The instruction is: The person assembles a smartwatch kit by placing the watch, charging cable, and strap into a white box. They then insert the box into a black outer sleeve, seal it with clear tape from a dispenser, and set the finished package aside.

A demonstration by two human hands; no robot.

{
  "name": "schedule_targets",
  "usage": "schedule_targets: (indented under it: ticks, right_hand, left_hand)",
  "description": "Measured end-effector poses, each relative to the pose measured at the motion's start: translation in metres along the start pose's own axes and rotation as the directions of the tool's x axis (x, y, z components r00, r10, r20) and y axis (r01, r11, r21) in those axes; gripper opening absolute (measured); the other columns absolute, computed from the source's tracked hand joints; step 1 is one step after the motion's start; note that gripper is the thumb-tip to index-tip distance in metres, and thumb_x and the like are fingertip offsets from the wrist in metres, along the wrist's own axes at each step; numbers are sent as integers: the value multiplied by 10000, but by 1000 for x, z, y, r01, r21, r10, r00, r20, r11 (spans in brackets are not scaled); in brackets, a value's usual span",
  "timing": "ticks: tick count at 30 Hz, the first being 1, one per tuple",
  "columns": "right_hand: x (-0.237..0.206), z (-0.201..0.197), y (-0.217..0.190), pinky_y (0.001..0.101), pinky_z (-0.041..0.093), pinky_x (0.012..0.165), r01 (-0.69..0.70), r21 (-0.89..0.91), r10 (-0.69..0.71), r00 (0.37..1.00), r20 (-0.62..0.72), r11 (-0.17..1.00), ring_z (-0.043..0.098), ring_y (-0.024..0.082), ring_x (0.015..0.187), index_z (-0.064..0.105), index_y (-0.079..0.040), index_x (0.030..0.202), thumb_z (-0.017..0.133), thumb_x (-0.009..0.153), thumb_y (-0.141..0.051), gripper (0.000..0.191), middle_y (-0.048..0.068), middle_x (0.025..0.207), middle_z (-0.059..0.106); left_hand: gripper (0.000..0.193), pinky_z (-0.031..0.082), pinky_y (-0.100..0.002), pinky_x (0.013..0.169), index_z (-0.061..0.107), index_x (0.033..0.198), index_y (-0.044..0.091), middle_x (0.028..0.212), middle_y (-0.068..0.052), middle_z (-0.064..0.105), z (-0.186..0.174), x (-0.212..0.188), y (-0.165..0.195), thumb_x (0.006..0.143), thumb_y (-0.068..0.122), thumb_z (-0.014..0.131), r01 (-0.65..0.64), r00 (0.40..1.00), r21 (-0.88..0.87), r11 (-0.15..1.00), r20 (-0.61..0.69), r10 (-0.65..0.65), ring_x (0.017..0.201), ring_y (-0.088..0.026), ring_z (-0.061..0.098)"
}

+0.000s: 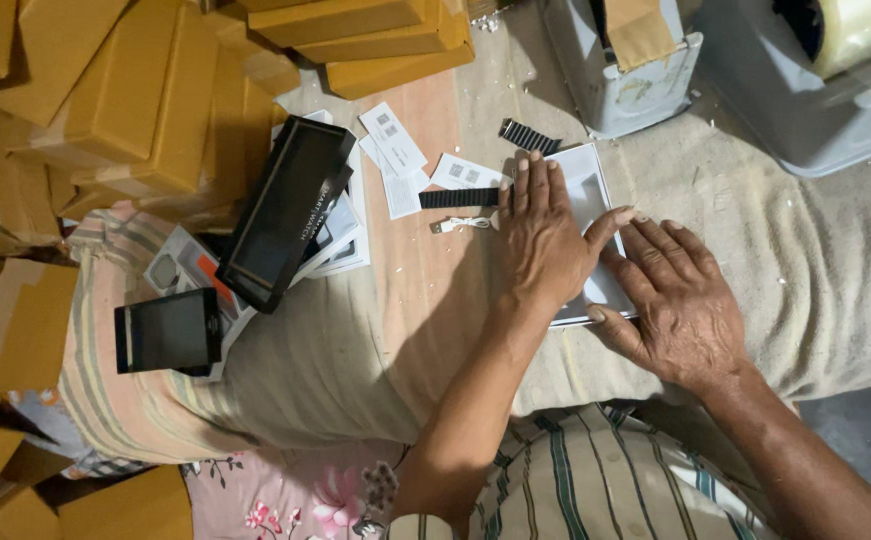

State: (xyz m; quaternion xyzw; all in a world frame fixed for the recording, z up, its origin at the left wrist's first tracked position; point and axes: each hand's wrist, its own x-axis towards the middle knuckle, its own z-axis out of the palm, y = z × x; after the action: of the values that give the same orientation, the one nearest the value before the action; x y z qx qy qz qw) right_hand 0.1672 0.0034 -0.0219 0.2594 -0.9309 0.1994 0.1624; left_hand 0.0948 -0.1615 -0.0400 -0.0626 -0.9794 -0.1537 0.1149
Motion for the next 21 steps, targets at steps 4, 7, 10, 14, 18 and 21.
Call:
schedule_targets:
  ticks: [4,7,10,14,18,21]
  right_hand:
    - [1,-1,-1,498,310,1233,10,22,-9,999,-35,1000,468,320,1442,648,-22,1313,527,937,-553,661,213,1456,570]
    - [1,-2,-2,497,311,1232,14,28,-13,999,-42,999,466,325,1447,649,-23,1309,530,942,-549,653,215,1468,569]
    - [1,-4,-3,498,314,1232,20,33,-19,999,-41,999,468,323,1449,650,-24,1294,546,932,-554,650,209,1466,572]
    - [1,-5,-3,499,323,1223,29,22,-28,998,-53,999,480,328,1431,652,-10,1289,550,918,-570,679,217,1451,576]
    - [0,-3,-2,498,321,1230,16,-10,-16,999,-32,1000,494,331,1416,662,-23,1284,544,915,-608,702,216,1425,585]
    - [0,-1,-1,501,319,1233,15,-3,-15,1000,-27,1000,501,343,1412,660,-20,1270,531,915,-607,699,220,1425,590]
  left_hand:
    - [1124,150,-523,1283,354,1528,-134,1644,-317,292,10,8,0,906,800,419,8,1000,30,1000,-21,-7,1582,-407,221]
    - [1139,143,-523,1282,337,1531,-137,1642,-315,282,15,13,1,896,805,429,21,999,44,999,-39,-20,1579,-415,208]
    - [1153,145,-513,1280,316,1534,-143,1647,-331,266,14,14,-1,898,813,427,19,999,43,999,-42,-17,1576,-417,204]
    - [1186,147,-507,1282,299,1547,-151,1652,-337,256,5,5,-2,892,831,405,13,1000,6,1000,3,-13,1576,-405,212]
    - [1190,141,-510,1282,290,1556,-129,1649,-339,252,-3,-3,2,890,854,369,-5,1000,-4,1000,18,5,1587,-413,196]
    - [1128,126,-565,1262,321,1589,-25,1645,-335,244,-3,-4,5,882,852,348,6,998,26,1000,60,-7,1576,-435,175]
